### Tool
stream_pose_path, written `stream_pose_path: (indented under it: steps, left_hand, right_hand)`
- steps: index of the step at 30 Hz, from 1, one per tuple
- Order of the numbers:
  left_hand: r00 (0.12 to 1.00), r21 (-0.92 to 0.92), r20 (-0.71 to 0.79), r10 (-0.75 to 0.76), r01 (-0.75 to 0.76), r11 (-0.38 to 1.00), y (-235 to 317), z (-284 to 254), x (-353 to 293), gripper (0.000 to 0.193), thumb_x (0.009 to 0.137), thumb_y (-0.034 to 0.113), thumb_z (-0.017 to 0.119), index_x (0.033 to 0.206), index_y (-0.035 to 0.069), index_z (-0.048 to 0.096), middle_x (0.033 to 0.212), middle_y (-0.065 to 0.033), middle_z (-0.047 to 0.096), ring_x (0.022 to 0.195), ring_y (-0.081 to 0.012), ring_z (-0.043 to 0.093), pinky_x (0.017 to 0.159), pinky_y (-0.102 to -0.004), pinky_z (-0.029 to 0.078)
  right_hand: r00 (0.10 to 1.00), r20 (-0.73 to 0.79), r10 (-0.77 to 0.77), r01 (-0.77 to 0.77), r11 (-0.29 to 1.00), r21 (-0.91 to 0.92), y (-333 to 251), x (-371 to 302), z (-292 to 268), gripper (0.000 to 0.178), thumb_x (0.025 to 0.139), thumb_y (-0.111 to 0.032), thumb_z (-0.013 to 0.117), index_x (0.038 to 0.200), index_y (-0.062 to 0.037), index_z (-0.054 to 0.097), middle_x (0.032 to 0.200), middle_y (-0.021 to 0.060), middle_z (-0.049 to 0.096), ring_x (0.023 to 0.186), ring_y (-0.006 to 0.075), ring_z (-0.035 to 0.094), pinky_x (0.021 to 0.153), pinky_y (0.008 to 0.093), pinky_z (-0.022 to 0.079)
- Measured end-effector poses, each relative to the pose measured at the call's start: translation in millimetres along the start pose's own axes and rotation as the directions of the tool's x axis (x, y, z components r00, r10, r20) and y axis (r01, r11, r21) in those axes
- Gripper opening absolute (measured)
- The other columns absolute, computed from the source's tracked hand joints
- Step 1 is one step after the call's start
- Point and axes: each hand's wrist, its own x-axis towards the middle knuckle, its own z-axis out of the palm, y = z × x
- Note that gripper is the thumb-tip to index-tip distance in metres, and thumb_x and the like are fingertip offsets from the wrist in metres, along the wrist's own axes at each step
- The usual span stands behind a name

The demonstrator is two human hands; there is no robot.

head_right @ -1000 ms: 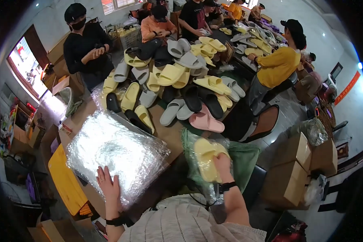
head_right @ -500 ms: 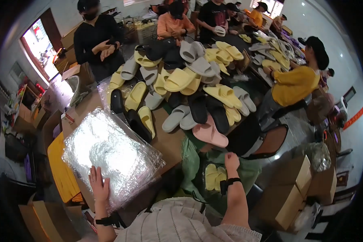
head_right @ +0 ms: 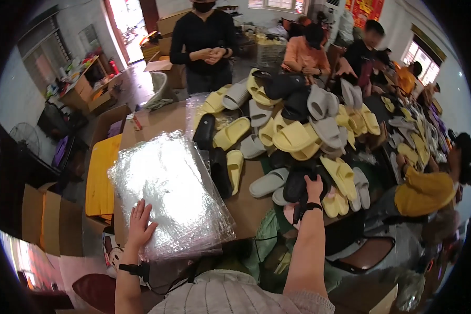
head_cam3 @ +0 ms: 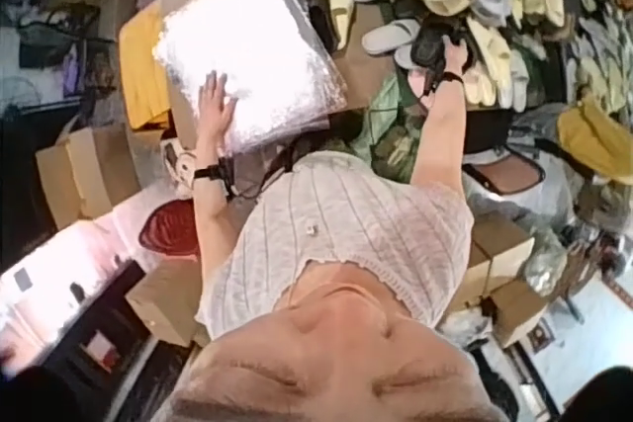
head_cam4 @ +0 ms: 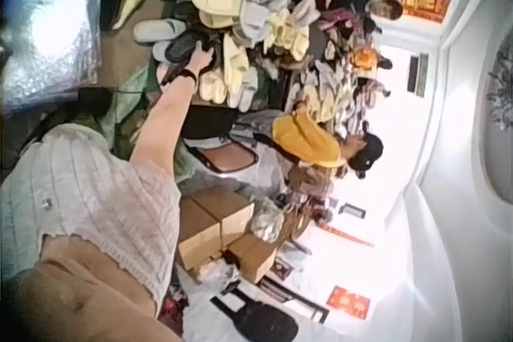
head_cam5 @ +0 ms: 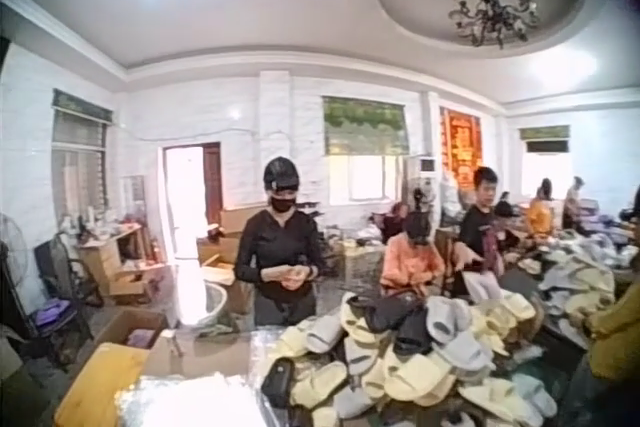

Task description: Sorting and inspecting various colors and styles of foam footwear at a communal work table.

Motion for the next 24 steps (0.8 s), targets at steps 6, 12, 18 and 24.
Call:
stream_pose_path:
  steps: [6,12,18,24]
  left_hand:
    - [1.000,0.028,0.012,-0.007,0.007,1.000,-5,-1,-8,0.066,0.090,0.042,0.063,0.146,0.012,0.046,0.159,-0.0172,0.030,0.147,-0.0366,0.027,0.119,-0.0534,0.019]
    - [1.000,0.006,0.002,-0.002,0.002,1.000,-3,-4,-8,0.066,0.090,0.041,0.064,0.147,0.012,0.046,0.159,-0.0171,0.030,0.147,-0.0364,0.027,0.119,-0.0530,0.018]
    - [1.000,-0.015,0.015,-0.026,0.026,1.000,-5,-9,-10,0.066,0.090,0.039,0.065,0.146,0.011,0.046,0.160,-0.0184,0.029,0.148,-0.0368,0.025,0.119,-0.0536,0.017]
    - [0.998,-0.073,0.057,0.012,-0.008,0.997,-19,-1,-9,0.077,0.088,0.045,0.067,0.152,0.013,0.038,0.163,-0.0192,0.020,0.151,-0.0367,0.017,0.120,-0.0524,0.011]
  right_hand:
    - [0.993,0.057,0.106,-0.095,0.982,-0.163,-22,-9,22,0.065,0.081,-0.049,0.075,0.114,0.0065,0.065,0.112,0.0265,0.066,0.105,0.0426,0.063,0.088,0.0511,0.052]
    - [0.991,-0.133,-0.013,-0.008,0.988,-0.152,-49,-45,2,0.037,0.083,-0.030,0.071,0.079,0.0067,0.065,0.081,0.0268,0.066,0.081,0.0456,0.064,0.071,0.0527,0.051]
    - [0.964,-0.242,-0.107,0.094,0.993,-0.065,-15,-110,6,0.043,0.087,-0.030,0.070,0.072,0.0087,0.060,0.069,0.0219,0.062,0.070,0.0398,0.062,0.059,0.0473,0.044]
    - [0.993,-0.094,-0.075,0.115,0.825,0.553,-4,-192,-17,0.030,0.092,-0.019,0.065,0.078,0.0041,0.052,0.068,0.0017,0.051,0.065,0.0108,0.045,0.058,0.0307,0.038]
